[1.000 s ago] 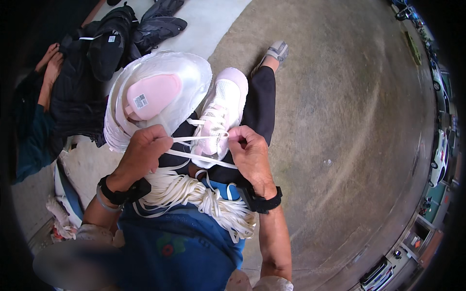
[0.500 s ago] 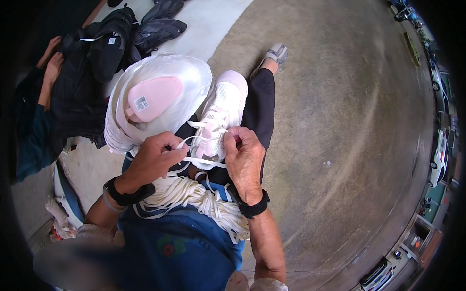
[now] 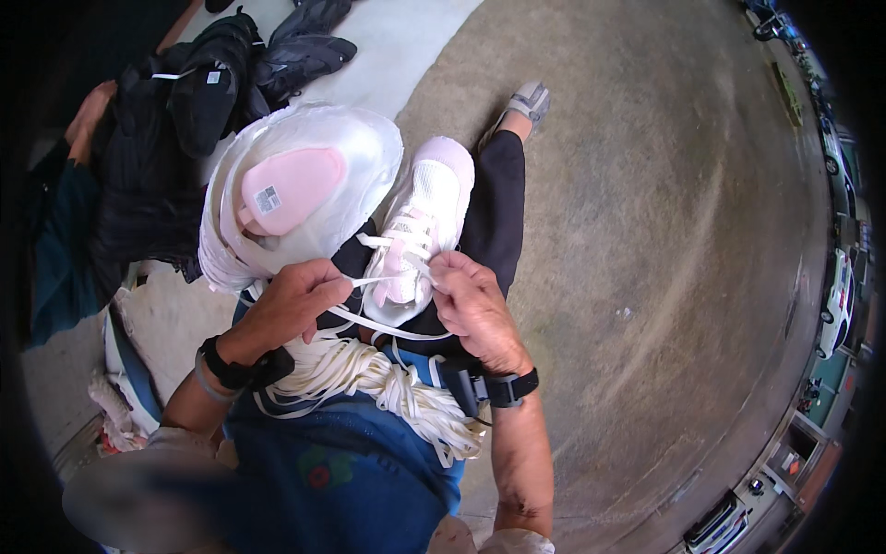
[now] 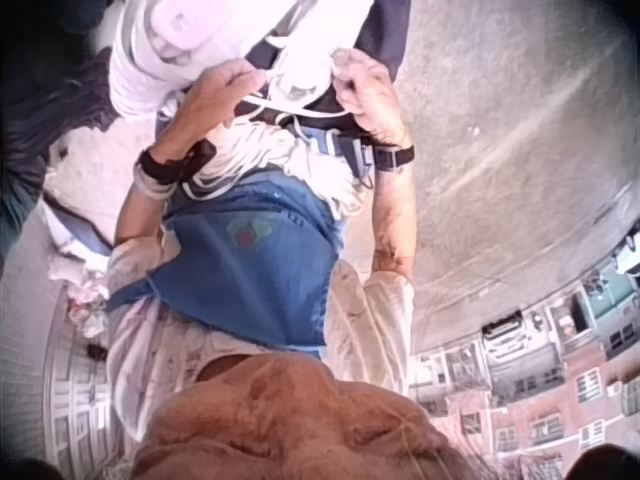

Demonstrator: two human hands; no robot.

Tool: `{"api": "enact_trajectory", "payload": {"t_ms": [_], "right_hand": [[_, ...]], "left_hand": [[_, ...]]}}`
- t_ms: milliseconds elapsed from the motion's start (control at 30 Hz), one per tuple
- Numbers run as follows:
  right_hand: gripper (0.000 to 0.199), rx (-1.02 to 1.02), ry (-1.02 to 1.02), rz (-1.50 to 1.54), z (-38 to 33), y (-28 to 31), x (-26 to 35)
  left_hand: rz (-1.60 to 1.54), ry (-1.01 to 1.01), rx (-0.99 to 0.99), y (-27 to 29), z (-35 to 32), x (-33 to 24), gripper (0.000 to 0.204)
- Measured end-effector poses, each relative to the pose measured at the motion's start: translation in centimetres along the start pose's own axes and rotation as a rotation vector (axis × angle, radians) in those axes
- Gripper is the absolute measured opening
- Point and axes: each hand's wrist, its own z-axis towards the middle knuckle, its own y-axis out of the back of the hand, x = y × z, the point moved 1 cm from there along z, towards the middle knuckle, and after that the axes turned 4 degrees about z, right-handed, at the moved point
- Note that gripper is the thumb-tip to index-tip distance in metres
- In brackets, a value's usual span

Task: The person is lacing white athletic shoes while sitting on the ground.

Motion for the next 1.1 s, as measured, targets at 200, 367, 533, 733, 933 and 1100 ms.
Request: {"api": "enact_trajectory", "payload": {"t_ms": [200, 367, 533, 733, 933, 1100], "right_hand": [[0.024, 0.001, 0.207, -0.691, 0.8, 0.7, 1.8], [0.026, 0.023, 0.147, -0.791, 1.2, 0.6, 2.7], [0.012, -0.132, 0.489, -1.199, 0.4, -1.0, 3.0], [0.016, -0.225, 0.503, -1.006, 0.2, 0.3, 2.3], [0.011, -0.439, 0.451, -1.006, 1.0, -0.9, -0.1], [0.008, -0.476, 0.46, -0.848, 1.0, -0.3, -1.1]], "left_hand": [[-0.009, -0.068, -0.089, -0.2, 0.1, 0.0, 0.025], [0.027, -0.088, -0.131, -0.1, 0.4, 0.5, 0.021], [0.064, -0.157, -0.137, -0.2, 0.2, 1.1, 0.014], [0.196, -0.391, -0.281, -2.3, 2.6, 2.9, 0.018], [0.317, -0.282, -0.252, -1.8, 4.8, 2.0, 0.025], [0.316, -0.178, -0.187, -1.9, 5.3, 0.0, 0.029]]}}
